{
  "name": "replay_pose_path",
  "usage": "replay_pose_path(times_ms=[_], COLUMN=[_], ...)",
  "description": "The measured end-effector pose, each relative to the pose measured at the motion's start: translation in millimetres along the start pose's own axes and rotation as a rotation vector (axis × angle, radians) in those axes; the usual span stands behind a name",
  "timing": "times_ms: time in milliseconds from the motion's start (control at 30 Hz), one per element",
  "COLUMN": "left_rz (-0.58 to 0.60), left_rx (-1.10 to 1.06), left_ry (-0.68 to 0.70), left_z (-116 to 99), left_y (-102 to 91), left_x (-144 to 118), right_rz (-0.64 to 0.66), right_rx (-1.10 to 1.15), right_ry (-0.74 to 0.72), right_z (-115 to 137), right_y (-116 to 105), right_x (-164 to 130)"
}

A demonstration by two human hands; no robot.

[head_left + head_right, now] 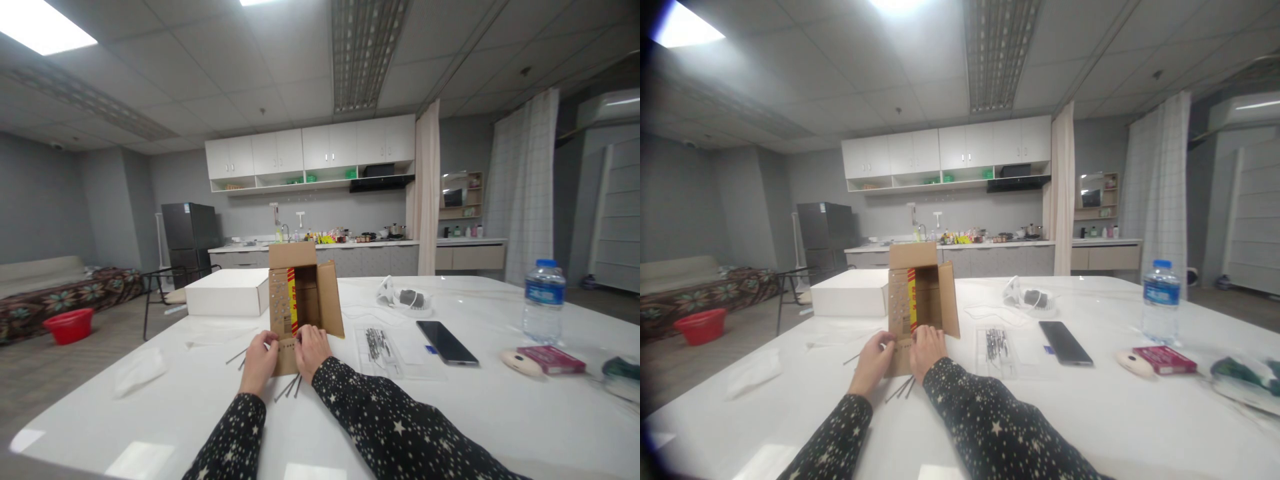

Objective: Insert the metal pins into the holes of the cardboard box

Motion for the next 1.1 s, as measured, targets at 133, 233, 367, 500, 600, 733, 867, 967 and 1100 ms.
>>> replay_pose_path(times_ms=[133, 233, 367, 500, 600, 733, 867, 967, 1100], left_rz=[0.003, 0.007, -0.001, -0.006, -0.009, -0.014, -0.003, 0.008, 0.009], left_rx=[0.009, 0.008, 0.006, 0.001, 0.006, 0.011, 0.001, -0.001, -0.007], left_ry=[-0.001, -0.01, 0.003, 0.009, 0.013, 0.021, 0.014, 0.006, 0.009], left_z=[0.3, -0.3, -3.5, -4.3, -3.5, -1.9, 0.1, 0.5, -0.2], left_y=[0.1, -0.1, -1.5, -1.9, -1.6, -0.9, 0.4, 1.0, 0.6], left_x=[0.1, -0.4, -1.5, -1.5, -0.9, -0.3, 0.0, 0.1, 0.0], right_rz=[-0.041, -0.046, -0.033, -0.024, -0.024, -0.029, -0.039, -0.057, -0.062], right_rx=[0.071, 0.129, 0.175, 0.163, 0.145, 0.12, 0.106, 0.124, 0.136], right_ry=[-0.04, -0.073, -0.12, -0.126, -0.112, -0.098, -0.106, -0.119, -0.168], right_z=[-1.4, -2.2, -0.7, -0.4, -1.8, -3.6, -3.0, -0.2, 9.4], right_y=[2.5, 5.4, 7.8, 9.6, 11.5, 12.3, 9.1, 3.2, -4.3], right_x=[1.1, 2.0, 2.0, 1.9, 2.2, 2.6, 2.0, 0.8, -1.6])
Point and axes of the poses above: each hand's wrist, its own x-axis towards the middle knuckle, its own y-axis out of the palm, z = x × y, the point moved 9 cm from there along x, towards the middle knuckle, and after that the axes turned 12 degrees about z, right-handed, at the moved point
